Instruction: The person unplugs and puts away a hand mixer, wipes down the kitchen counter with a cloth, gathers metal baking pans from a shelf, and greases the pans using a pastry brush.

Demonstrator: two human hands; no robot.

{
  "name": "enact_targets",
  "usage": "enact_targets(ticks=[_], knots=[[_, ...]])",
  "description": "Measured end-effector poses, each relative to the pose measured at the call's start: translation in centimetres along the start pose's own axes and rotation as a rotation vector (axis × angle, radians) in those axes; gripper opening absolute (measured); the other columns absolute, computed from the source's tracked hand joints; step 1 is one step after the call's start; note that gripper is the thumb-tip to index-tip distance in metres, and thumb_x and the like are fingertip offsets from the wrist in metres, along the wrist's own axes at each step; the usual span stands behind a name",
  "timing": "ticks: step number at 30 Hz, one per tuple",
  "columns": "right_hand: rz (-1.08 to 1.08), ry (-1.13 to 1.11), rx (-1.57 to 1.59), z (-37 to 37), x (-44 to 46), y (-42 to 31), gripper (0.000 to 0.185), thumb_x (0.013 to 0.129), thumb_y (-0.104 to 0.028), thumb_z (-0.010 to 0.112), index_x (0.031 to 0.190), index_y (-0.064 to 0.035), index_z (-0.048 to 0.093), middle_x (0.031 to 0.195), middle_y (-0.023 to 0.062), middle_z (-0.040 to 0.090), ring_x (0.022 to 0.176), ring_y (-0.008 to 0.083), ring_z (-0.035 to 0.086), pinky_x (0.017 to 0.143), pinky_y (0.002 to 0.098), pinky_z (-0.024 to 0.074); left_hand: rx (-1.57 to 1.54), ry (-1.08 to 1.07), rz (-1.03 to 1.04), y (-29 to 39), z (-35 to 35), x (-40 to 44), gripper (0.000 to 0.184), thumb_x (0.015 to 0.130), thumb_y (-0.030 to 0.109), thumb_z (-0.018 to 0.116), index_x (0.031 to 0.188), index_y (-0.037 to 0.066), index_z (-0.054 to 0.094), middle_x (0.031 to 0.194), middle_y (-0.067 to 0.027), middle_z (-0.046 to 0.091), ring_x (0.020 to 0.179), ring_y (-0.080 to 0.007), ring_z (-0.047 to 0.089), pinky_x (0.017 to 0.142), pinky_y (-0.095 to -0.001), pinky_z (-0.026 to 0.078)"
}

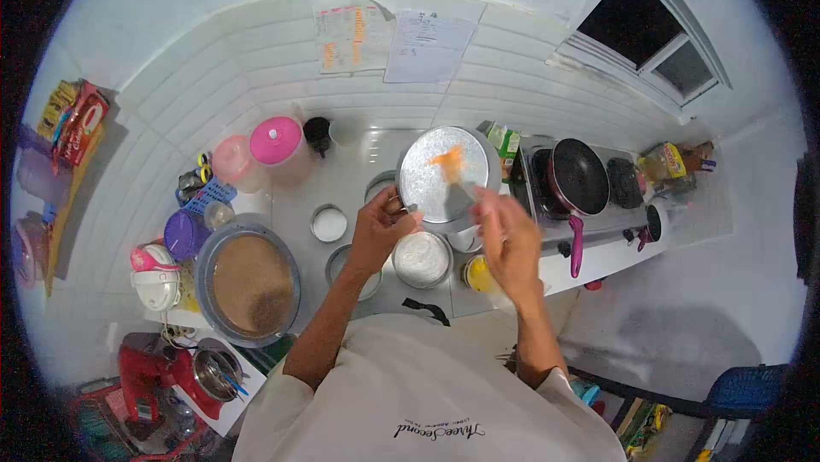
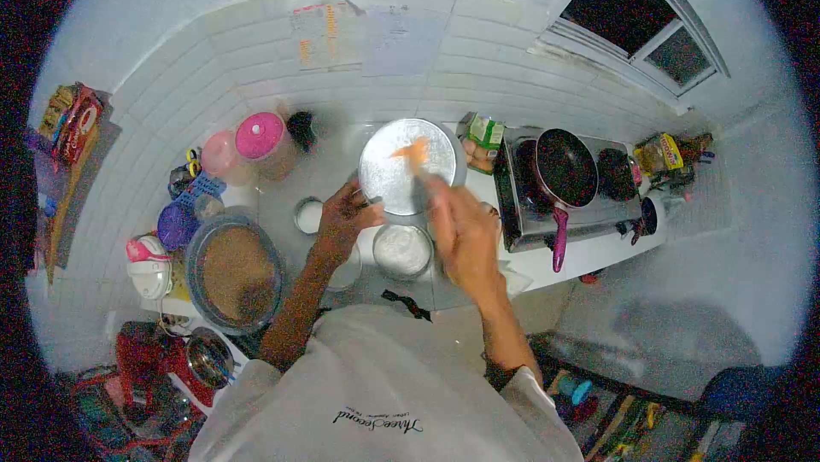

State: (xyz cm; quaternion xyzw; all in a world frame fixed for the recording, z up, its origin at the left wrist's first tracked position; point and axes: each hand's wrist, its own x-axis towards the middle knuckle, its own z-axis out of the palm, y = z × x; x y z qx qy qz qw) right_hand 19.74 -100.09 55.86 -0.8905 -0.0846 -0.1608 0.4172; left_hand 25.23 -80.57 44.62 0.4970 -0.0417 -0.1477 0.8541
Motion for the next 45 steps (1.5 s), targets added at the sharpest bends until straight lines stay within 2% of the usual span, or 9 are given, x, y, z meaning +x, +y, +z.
enact_targets(ticks=[1,13,18,21,25,29,37,41,45], knots=[[-0.03,-0.076,0.035,0.0,-0.2,-0.7,0.024,0.099,-0.008,0.059,0.119,0.0029,0.066,0.089,0.0198,0.067,0.081,0.0354,0.066,0.073,0.0425,0.0527,-0.032,-0.005,0.0,0.1,0.1,0.2,0.051,0.09,0.003,0.072,0.137,-0.003,0.052,0.117,-0.0096,0.07,0.1,-0.0124,0.067,0.084,-0.0274,0.058],[-0.238,-0.153,-0.074,-1.2,-0.7,-1.3,0.029,0.094,-0.004,0.063,0.123,-0.0017,0.066,0.093,0.0194,0.068,0.079,0.0338,0.066,0.072,0.0426,0.0525,0.032,-0.02,0.057,1.3,-0.3,0.4,0.051,0.092,0.003,0.068,0.14,-0.001,0.051,0.119,-0.0096,0.069,0.102,-0.0134,0.066,0.085,-0.0298,0.059],[0.014,0.082,-0.08,-2.5,2.4,-2.2,0.026,0.099,-0.006,0.058,0.124,0.0003,0.065,0.105,0.021,0.069,0.093,0.0352,0.069,0.084,0.0407,0.0541,0.003,-0.128,0.027,1.7,-0.3,-0.1,0.049,0.092,0.006,0.068,0.138,-0.001,0.052,0.118,-0.0077,0.068,0.103,-0.0129,0.064,0.087,-0.0298,0.058],[-0.127,-0.162,-0.001,-0.8,2.0,-3.1,0.027,0.101,-0.01,0.057,0.124,-0.0004,0.065,0.108,0.021,0.069,0.089,0.0356,0.07,0.083,0.0408,0.055,0.093,-0.152,-0.046,1.5,-0.9,0.1,0.059,0.089,0.01,0.073,0.143,0.002,0.051,0.121,-0.0111,0.069,0.105,-0.0189,0.067,0.089,-0.0352,0.06],[-0.011,-0.444,0.029,-2.4,1.9,-3.7,0.025,0.1,-0.011,0.058,0.12,0.0018,0.067,0.108,0.0213,0.069,0.097,0.0363,0.07,0.086,0.0385,0.0547,0.115,-0.173,0.02,2.4,-1.9,-0.4,0.046,0.094,0.011,0.069,0.137,0.0,0.054,0.117,-0.0062,0.068,0.105,-0.0135,0.064,0.087,-0.0296,0.058],[-0.294,-0.154,-0.05,-2.3,4.0,-3.9,0.025,0.102,-0.012,0.057,0.119,0.002,0.07,0.083,0.011,0.067,0.068,0.0158,0.063,0.063,0.0299,0.0513,0.082,-0.248,0.005,2.6,-1.3,-0.4,0.052,0.095,0.009,0.069,0.142,-0.001,0.05,0.125,-0.0097,0.066,0.113,-0.0161,0.062,0.094,-0.0319,0.055],[-0.293,-0.407,-0.117,-2.6,2.4,-4.6,0.02,0.098,-0.008,0.06,0.114,-0.0002,0.07,0.085,0.015,0.066,0.071,0.0274,0.065,0.067,0.0377,0.0527,0.103,-0.285,0.058,2.9,-2.0,-0.4,0.055,0.094,0.008,0.07,0.144,-0.001,0.048,0.124,-0.009,0.067,0.11,-0.015,0.063,0.095,-0.0319,0.052],[-0.26,-0.062,-0.293,-4.1,3.6,-4.1,0.03,0.094,-0.006,0.063,0.124,-0.0036,0.065,0.099,0.0178,0.066,0.086,0.037,0.068,0.074,0.0429,0.0549,0.166,-0.27,0.056,3.3,-1.5,-0.8,0.055,0.093,0.007,0.07,0.144,-0.001,0.049,0.123,-0.0092,0.068,0.107,-0.0147,0.064,0.093,-0.0306,0.052],[-0.302,-0.376,-0.133,-2.1,1.1,-3.8,0.034,0.091,-0.003,0.066,0.125,-0.0021,0.063,0.093,0.0157,0.062,0.083,0.0358,0.065,0.071,0.0425,0.0544,0.09,-0.267,0.018,3.0,-1.6,-0.6,0.055,0.093,0.006,0.07,0.144,-0.001,0.049,0.121,-0.0089,0.068,0.106,-0.0142,0.064,0.092,-0.0299,0.053]])
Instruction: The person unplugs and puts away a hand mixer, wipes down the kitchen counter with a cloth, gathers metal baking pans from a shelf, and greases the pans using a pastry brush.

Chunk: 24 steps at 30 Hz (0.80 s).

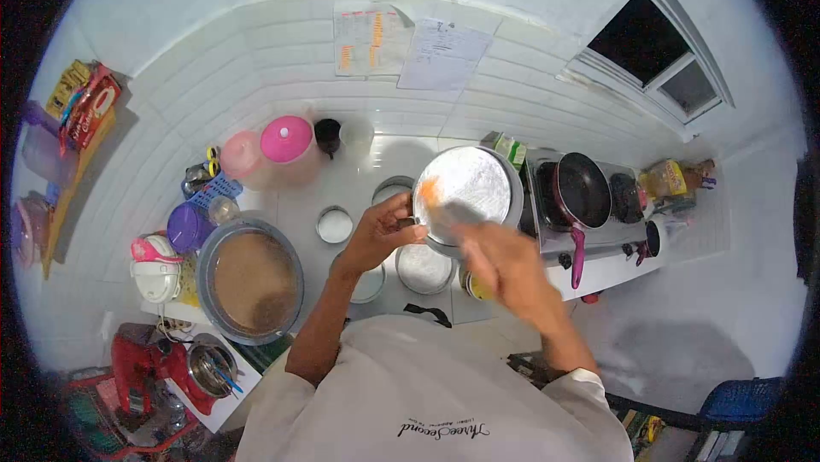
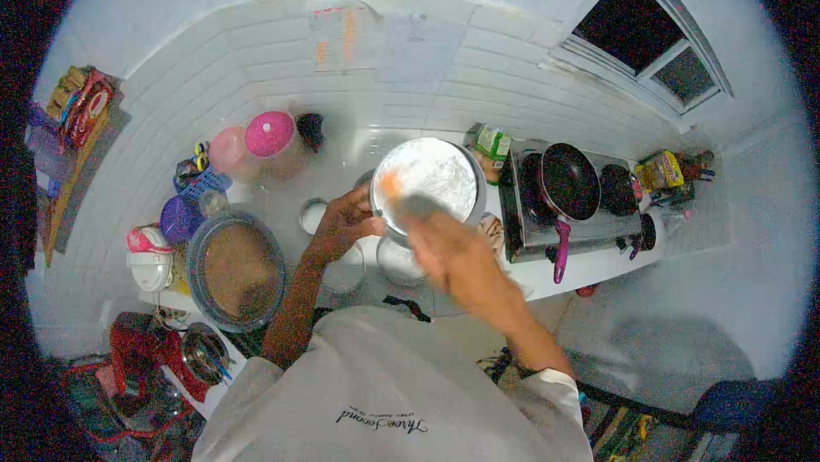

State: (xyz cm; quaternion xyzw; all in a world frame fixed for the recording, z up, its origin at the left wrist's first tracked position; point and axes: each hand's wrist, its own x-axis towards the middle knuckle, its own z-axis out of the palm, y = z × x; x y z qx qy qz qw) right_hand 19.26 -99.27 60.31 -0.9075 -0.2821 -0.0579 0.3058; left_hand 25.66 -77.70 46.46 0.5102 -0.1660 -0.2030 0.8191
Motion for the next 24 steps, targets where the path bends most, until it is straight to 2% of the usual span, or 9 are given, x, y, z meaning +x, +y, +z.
enact_targets(ticks=[4,5,10,12,15,18,19,22,24], knots=[[-0.112,0.014,-0.089,0.0,0.6,0.0,0.038,0.09,-0.006,0.067,0.128,-0.0044,0.062,0.097,0.0148,0.059,0.091,0.0338,0.064,0.074,0.0439,0.054,0.02,0.017,-0.001,0.2,-0.1,-0.1,0.055,0.092,0.006,0.071,0.143,-0.001,0.05,0.12,-0.008,0.068,0.106,-0.0135,0.064,0.091,-0.0301,0.053],[-0.055,-0.073,-0.216,-1.4,0.6,-0.6,0.044,0.087,-0.006,0.066,0.13,-0.0042,0.059,0.104,0.0144,0.059,0.098,0.0314,0.063,0.072,0.0427,0.0558,0.034,0.0,0.015,0.1,-0.1,-0.2,0.056,0.092,0.006,0.071,0.143,-0.001,0.05,0.119,-0.0077,0.068,0.106,-0.0135,0.064,0.092,-0.0302,0.053],[-0.019,-0.114,-0.555,-2.8,0.7,-0.5,0.046,0.086,-0.009,0.065,0.131,-0.0005,0.057,0.105,0.0136,0.061,0.096,0.0301,0.063,0.069,0.039,0.0579,0.053,0.047,0.067,0.3,-0.5,-0.3,0.057,0.092,0.005,0.072,0.144,-0.001,0.049,0.12,-0.0078,0.068,0.108,-0.0137,0.063,0.093,-0.0307,0.053],[0.033,-0.153,-0.57,-2.7,0.1,-0.7,0.042,0.088,-0.01,0.065,0.128,0.0001,0.059,0.102,0.014,0.063,0.094,0.0311,0.064,0.07,0.0408,0.0573,0.083,0.086,0.05,0.8,-0.8,-0.8,0.058,0.091,0.005,0.072,0.144,-0.001,0.049,0.12,-0.008,0.068,0.108,-0.0141,0.064,0.093,-0.0308,0.053],[-0.015,-0.173,-0.275,-2.0,-0.5,-0.8,0.033,0.094,-0.012,0.063,0.124,0.0005,0.063,0.095,0.0148,0.064,0.087,0.0324,0.065,0.072,0.0423,0.0562,0.05,0.137,0.033,-0.1,-1.8,-0.8,0.059,0.091,0.005,0.073,0.145,-0.001,0.049,0.123,-0.0086,0.067,0.11,-0.0149,0.064,0.094,-0.0311,0.054],[-0.033,-0.097,0.109,-0.7,0.6,-0.6,0.023,0.095,-0.008,0.065,0.116,-0.0005,0.069,0.088,0.0136,0.065,0.076,0.0285,0.064,0.067,0.0357,0.0516,0.068,0.064,0.025,-0.4,-2.4,-0.6,0.061,0.091,0.007,0.074,0.145,-0.001,0.048,0.126,-0.0097,0.065,0.111,-0.0163,0.064,0.094,-0.032,0.056],[0.062,-0.094,0.148,-0.4,0.7,-0.1,0.027,0.095,-0.004,0.063,0.121,-0.0017,0.068,0.089,0.0145,0.066,0.077,0.0288,0.064,0.07,0.0355,0.051,0.054,0.045,0.022,-0.5,-2.2,-0.6,0.061,0.091,0.008,0.075,0.145,-0.001,0.048,0.127,-0.0103,0.065,0.112,-0.0167,0.064,0.093,-0.0324,0.057],[-0.08,0.192,-0.025,-0.5,1.7,1.0,0.032,0.095,-0.01,0.065,0.126,-0.0038,0.064,0.097,0.0162,0.066,0.086,0.0335,0.066,0.075,0.0427,0.0556,0.036,0.026,0.013,0.1,-1.6,-0.6,0.061,0.091,0.01,0.075,0.145,-0.001,0.048,0.129,-0.0119,0.064,0.114,-0.018,0.064,0.093,-0.0333,0.058],[-0.008,0.187,-0.248,-1.4,1.2,0.4,0.029,0.094,-0.009,0.066,0.122,-0.0021,0.065,0.094,0.0168,0.066,0.086,0.034,0.066,0.073,0.0443,0.0554,0.039,0.064,0.0,0.7,-1.2,-1.0,0.061,0.091,0.011,0.075,0.145,-0.001,0.048,0.131,-0.0124,0.063,0.114,-0.0187,0.064,0.093,-0.0337,0.058]])
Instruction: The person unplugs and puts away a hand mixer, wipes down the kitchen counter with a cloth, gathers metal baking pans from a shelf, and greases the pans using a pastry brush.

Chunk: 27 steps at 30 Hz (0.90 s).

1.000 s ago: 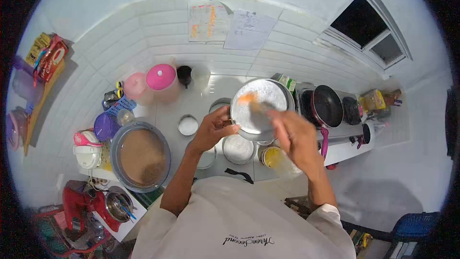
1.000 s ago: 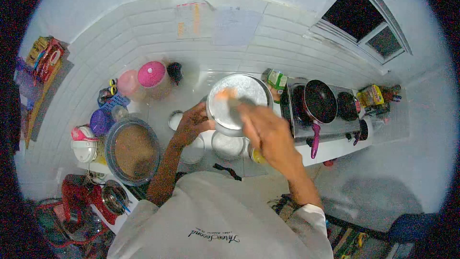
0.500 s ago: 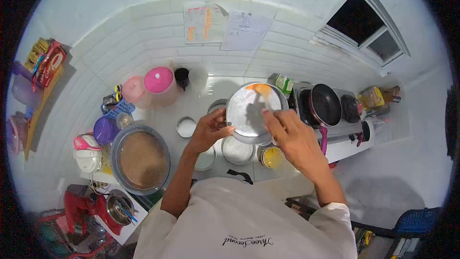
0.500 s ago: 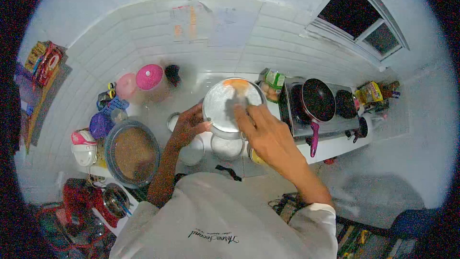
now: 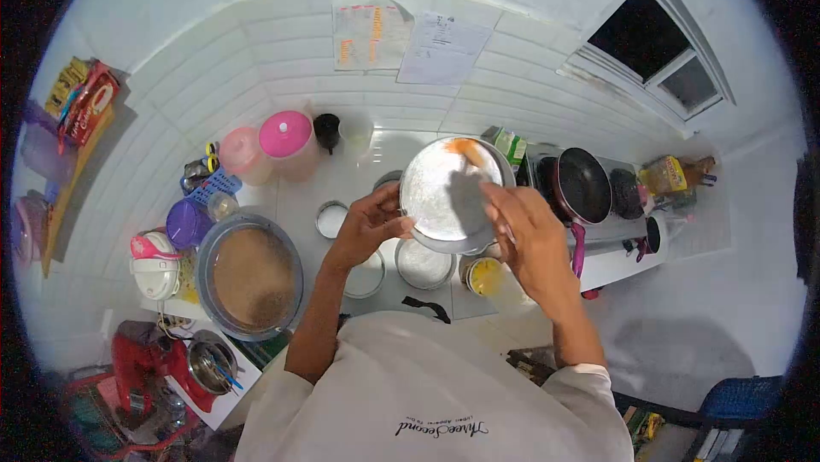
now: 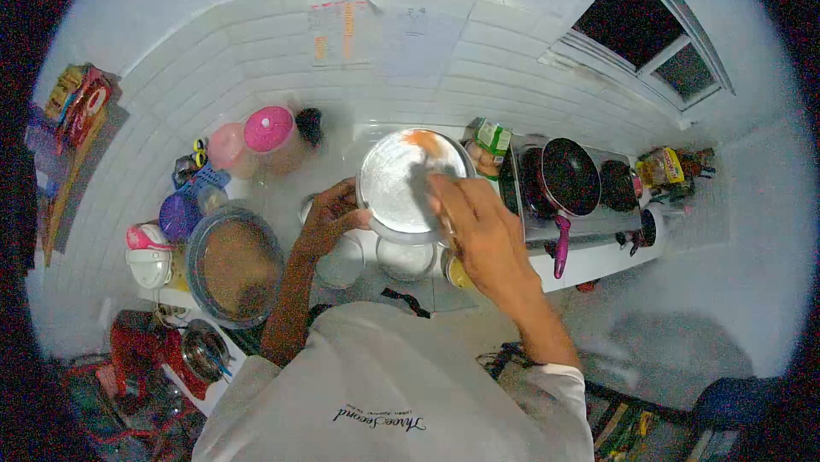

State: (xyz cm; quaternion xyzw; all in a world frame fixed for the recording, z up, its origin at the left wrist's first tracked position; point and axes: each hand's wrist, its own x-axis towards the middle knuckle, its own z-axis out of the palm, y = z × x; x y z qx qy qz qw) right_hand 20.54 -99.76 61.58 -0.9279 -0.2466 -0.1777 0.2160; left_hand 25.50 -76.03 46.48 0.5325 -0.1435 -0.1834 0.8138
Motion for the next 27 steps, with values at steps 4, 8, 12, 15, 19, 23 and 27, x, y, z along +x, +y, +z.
enact_targets(ticks=[4,8,12,15,19,23,27], knots=[[0.136,-0.233,0.021,-1.3,-1.6,-0.9,0.023,0.095,-0.009,0.064,0.116,-0.0001,0.066,0.096,0.0183,0.068,0.083,0.0338,0.067,0.069,0.0415,0.0543,0.012,0.025,-0.003,-0.1,-0.8,-0.2,0.061,0.092,0.009,0.074,0.145,-0.001,0.047,0.131,-0.0122,0.063,0.114,-0.0189,0.064,0.093,-0.0337,0.058],[0.193,-0.154,0.447,0.7,-1.3,-1.2,0.024,0.097,-0.006,0.06,0.119,0.0006,0.067,0.095,0.0184,0.069,0.081,0.0317,0.069,0.07,0.036,0.0547,0.003,-0.036,0.041,-0.2,0.1,0.0,0.06,0.092,0.007,0.073,0.145,-0.001,0.046,0.129,-0.011,0.065,0.113,-0.0181,0.064,0.096,-0.0343,0.055],[0.251,-0.254,0.48,-0.2,0.0,-0.6,0.028,0.102,-0.017,0.055,0.12,-0.0004,0.067,0.105,0.0195,0.071,0.086,0.036,0.07,0.079,0.0389,0.0571,0.009,-0.097,0.077,-0.1,0.8,0.1,0.059,0.092,0.006,0.074,0.144,-0.002,0.047,0.127,-0.0099,0.065,0.113,-0.0165,0.063,0.097,-0.0337,0.052],[-0.01,-0.453,0.282,-0.4,0.1,1.3,0.034,0.104,-0.028,0.05,0.117,-0.0012,0.067,0.111,0.0175,0.071,0.095,0.039,0.069,0.089,0.0442,0.0555,0.022,-0.083,0.069,-0.7,0.4,0.4,0.059,0.091,0.006,0.074,0.144,-0.002,0.048,0.125,-0.0097,0.067,0.113,-0.0157,0.063,0.097,-0.033,0.052],[0.018,-0.759,0.107,-2.6,2.4,1.2,0.032,0.103,-0.025,0.051,0.115,0.0004,0.066,0.109,0.0187,0.071,0.103,0.0385,0.066,0.088,0.046,0.0538,0.061,-0.134,0.014,0.3,0.8,-0.2,0.057,0.091,0.005,0.073,0.143,-0.002,0.049,0.121,-0.0096,0.068,0.113,-0.0155,0.063,0.099,-0.0336,0.051],[-0.102,-0.384,0.421,0.1,2.6,2.7,0.027,0.102,-0.02,0.055,0.108,0.0004,0.071,0.098,0.0173,0.071,0.08,0.0344,0.068,0.076,0.0417,0.0543,0.043,-0.093,0.004,0.4,1.1,0.0,0.056,0.091,0.004,0.074,0.141,-0.001,0.05,0.12,-0.0093,0.069,0.111,-0.0155,0.064,0.099,-0.0338,0.051],[-0.051,-0.639,0.313,-0.7,1.7,2.8,0.029,0.103,-0.023,0.054,0.112,-0.0014,0.07,0.108,0.0184,0.07,0.101,0.0405,0.066,0.086,0.0433,0.0554,0.04,-0.027,0.024,-0.8,-0.3,-0.1,0.058,0.09,0.006,0.075,0.142,-0.002,0.05,0.121,-0.0112,0.069,0.108,-0.0161,0.065,0.095,-0.0332,0.054]])
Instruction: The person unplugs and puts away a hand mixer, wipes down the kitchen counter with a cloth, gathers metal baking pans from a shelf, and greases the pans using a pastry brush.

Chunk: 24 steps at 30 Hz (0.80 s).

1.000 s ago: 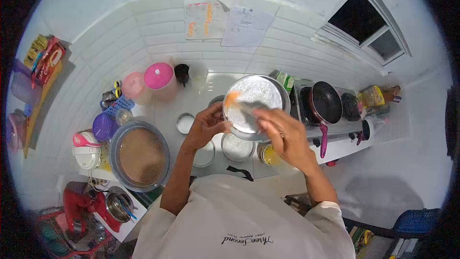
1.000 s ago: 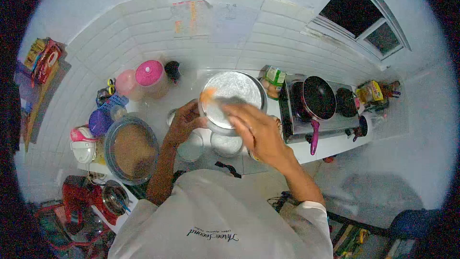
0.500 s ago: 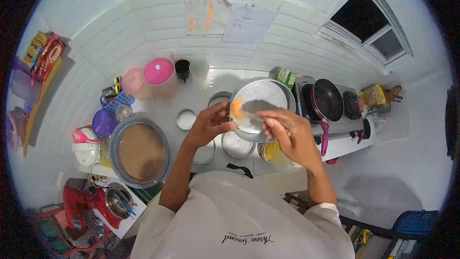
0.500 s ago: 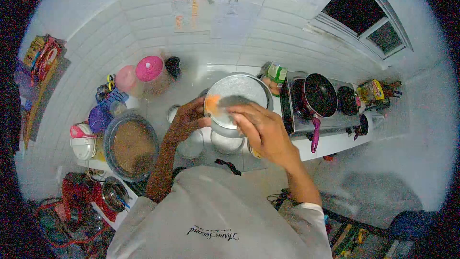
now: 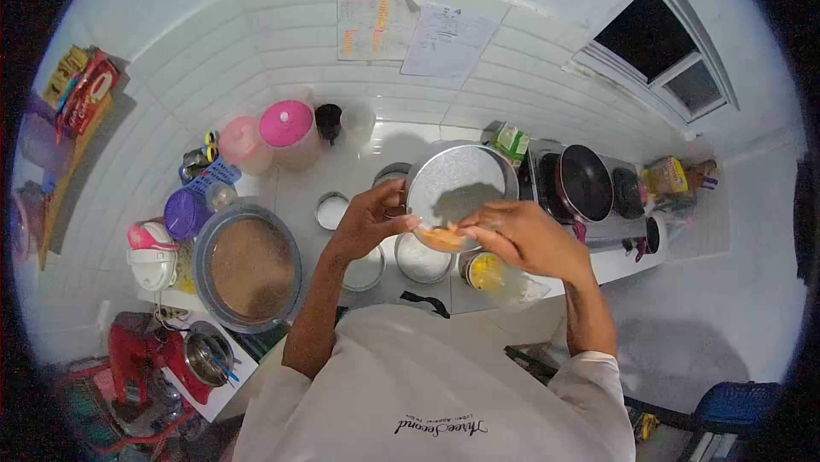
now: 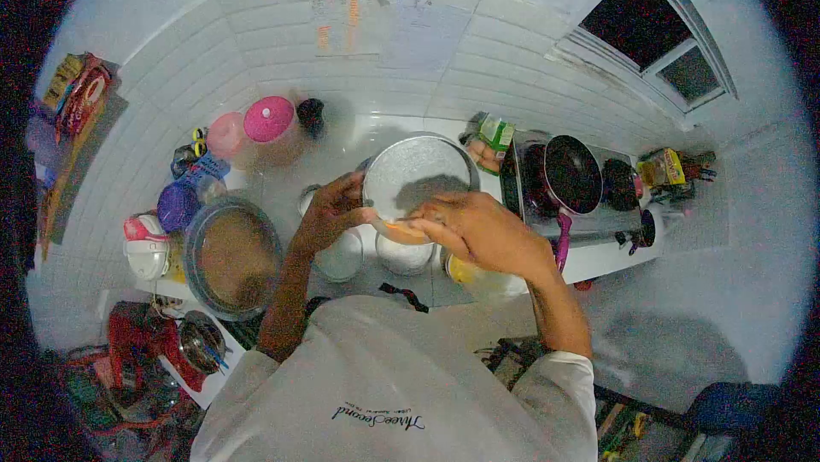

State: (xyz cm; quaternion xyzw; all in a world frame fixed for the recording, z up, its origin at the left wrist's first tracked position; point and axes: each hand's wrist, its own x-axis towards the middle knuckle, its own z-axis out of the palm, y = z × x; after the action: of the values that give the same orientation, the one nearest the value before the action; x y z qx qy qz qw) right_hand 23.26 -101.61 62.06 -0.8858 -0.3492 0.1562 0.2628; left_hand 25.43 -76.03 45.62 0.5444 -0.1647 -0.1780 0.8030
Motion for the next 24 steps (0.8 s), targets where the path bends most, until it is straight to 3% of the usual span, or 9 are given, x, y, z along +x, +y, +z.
enact_targets(ticks=[3,6,9,13,14,17,21,22,24], knots=[[0.15,0.156,-0.235,-0.2,-1.0,-2.2,0.027,0.101,-0.024,0.057,0.114,-0.0037,0.07,0.108,0.0176,0.07,0.102,0.0383,0.067,0.082,0.0429,0.0571,0.038,0.047,-0.009,0.0,-0.9,0.2,0.061,0.09,0.007,0.075,0.144,-0.004,0.048,0.121,-0.0127,0.068,0.107,-0.0172,0.066,0.089,-0.0322,0.058],[0.125,0.522,-0.37,0.1,-1.1,-1.9,0.023,0.097,-0.014,0.064,0.116,-0.0012,0.069,0.098,0.0153,0.07,0.083,0.033,0.067,0.075,0.0408,0.0545,0.034,0.065,-0.05,0.0,-1.2,0.0,0.063,0.091,0.007,0.075,0.145,-0.005,0.046,0.122,-0.0145,0.067,0.106,-0.0186,0.067,0.086,-0.0324,0.06],[0.003,0.489,-0.258,2.3,-1.4,-0.6,0.031,0.096,-0.016,0.065,0.124,-0.004,0.065,0.111,0.0159,0.069,0.101,0.0333,0.067,0.083,0.044,0.0569,-0.022,0.07,-0.079,0.5,-0.7,0.2,0.063,0.092,0.008,0.074,0.145,-0.006,0.045,0.124,-0.0158,0.067,0.106,-0.0192,0.067,0.086,-0.0331,0.062],[0.053,0.25,-0.137,3.8,-2.3,-2.8,0.029,0.094,-0.013,0.066,0.121,-0.0032,0.066,0.108,0.0132,0.068,0.095,0.033,0.066,0.083,0.0433,0.0556,-0.049,0.087,-0.055,0.2,-1.5,0.4,0.064,0.092,0.009,0.073,0.147,-0.005,0.043,0.126,-0.0166,0.066,0.106,-0.0191,0.067,0.085,-0.0331,0.063],[0.021,0.408,-0.207,3.9,-2.6,-1.7,0.027,0.093,-0.012,0.067,0.118,-0.0043,0.067,0.102,0.0124,0.067,0.092,0.0324,0.066,0.081,0.0421,0.056,-0.048,0.083,-0.06,0.1,-1.7,0.3,0.064,0.093,0.009,0.073,0.147,-0.005,0.043,0.126,-0.0166,0.066,0.107,-0.019,0.067,0.084,-0.0331,0.063],[0.173,0.542,-0.33,2.0,-2.7,-2.4,0.027,0.092,-0.011,0.068,0.119,-0.0046,0.067,0.097,0.013,0.065,0.089,0.0322,0.066,0.079,0.0419,0.0562,-0.03,0.078,-0.066,0.2,-1.7,0.3,0.063,0.093,0.009,0.072,0.146,-0.005,0.043,0.126,-0.0165,0.066,0.107,-0.0189,0.067,0.083,-0.0328,0.063],[-0.058,0.476,-0.116,5.1,-1.9,-2.2,0.02,0.094,-0.007,0.066,0.113,-0.0016,0.069,0.089,0.0143,0.065,0.074,0.0311,0.063,0.067,0.0403,0.0515,-0.05,0.091,-0.061,0.3,-1.5,0.2,0.06,0.092,0.008,0.073,0.144,-0.005,0.046,0.124,-0.0151,0.066,0.106,-0.0182,0.067,0.082,-0.0312,0.063],[0.001,0.408,-0.037,5.0,-1.5,-3.2,0.021,0.094,-0.008,0.067,0.114,-0.002,0.069,0.096,0.0149,0.068,0.076,0.0307,0.064,0.069,0.0391,0.0522,-0.08,0.085,-0.061,0.2,-1.4,0.2,0.059,0.092,0.008,0.073,0.144,-0.005,0.046,0.124,-0.0145,0.067,0.105,-0.0179,0.067,0.082,-0.0306,0.063],[-0.037,0.511,-0.074,5.0,-0.2,-2.8,0.023,0.093,-0.007,0.067,0.115,-0.0019,0.068,0.096,0.0144,0.068,0.079,0.0305,0.064,0.07,0.0393,0.0523,-0.034,0.022,-0.069,0.2,-1.0,0.5,0.058,0.092,0.007,0.073,0.143,-0.004,0.048,0.123,-0.0134,0.067,0.105,-0.0171,0.067,0.082,-0.0306,0.062]])
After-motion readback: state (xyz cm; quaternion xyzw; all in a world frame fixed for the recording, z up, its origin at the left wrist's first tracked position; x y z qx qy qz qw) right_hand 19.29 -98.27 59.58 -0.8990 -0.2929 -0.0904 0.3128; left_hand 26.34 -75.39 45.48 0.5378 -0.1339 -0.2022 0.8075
